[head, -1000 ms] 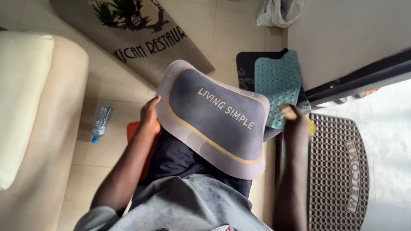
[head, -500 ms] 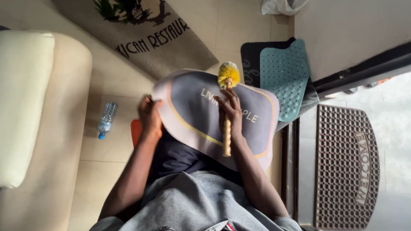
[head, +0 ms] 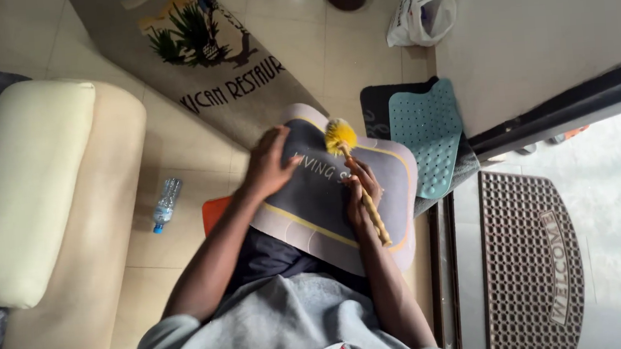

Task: Brushing dust and debris off of several floor mats in an entryway.

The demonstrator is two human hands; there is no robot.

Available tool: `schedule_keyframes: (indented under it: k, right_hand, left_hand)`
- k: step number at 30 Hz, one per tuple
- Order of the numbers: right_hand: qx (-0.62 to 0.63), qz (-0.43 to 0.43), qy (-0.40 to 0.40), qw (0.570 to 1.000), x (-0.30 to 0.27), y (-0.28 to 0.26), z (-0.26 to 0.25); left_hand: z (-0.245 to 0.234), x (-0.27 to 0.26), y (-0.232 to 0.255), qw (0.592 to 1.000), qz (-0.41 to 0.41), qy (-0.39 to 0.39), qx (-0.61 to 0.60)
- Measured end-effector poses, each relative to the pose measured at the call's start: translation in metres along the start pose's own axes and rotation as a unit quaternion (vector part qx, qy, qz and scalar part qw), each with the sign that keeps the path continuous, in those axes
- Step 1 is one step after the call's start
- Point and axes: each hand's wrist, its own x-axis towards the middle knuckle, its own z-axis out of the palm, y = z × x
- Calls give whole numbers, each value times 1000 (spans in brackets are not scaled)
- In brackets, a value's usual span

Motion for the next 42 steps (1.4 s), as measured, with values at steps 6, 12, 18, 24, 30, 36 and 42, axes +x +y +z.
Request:
schedule_keyframes:
  k: [6,12,18,24,30,36,42]
  right_hand:
    - [-87,-69,-42,993,9,27,-15]
    - [-227,-72,-50,970,73,66,-54]
    - [-338,-54,-143,929,129,147,-85]
    - [-377,45,-169,910,143,114,-90]
    - [-330,-98,-128,930,133,42,-103]
    - [-387,-262,37,883,121,47,-110]
    - [-189,-220,88,953,47,1,-37]
  left_hand:
    - [54,9,16,993,36,-44,107]
    - [40,26,-29,980,-174,-69,-63]
    - [149,19,-255,911,-354,-108,-182]
    - [52,10,-160,829,-376,20,-414]
    - [-34,15,-94,837,-317,9,-446]
    - [-16,18,-60,964,-244,37,-94]
    - [55,9,-21,993,-13,98,-65]
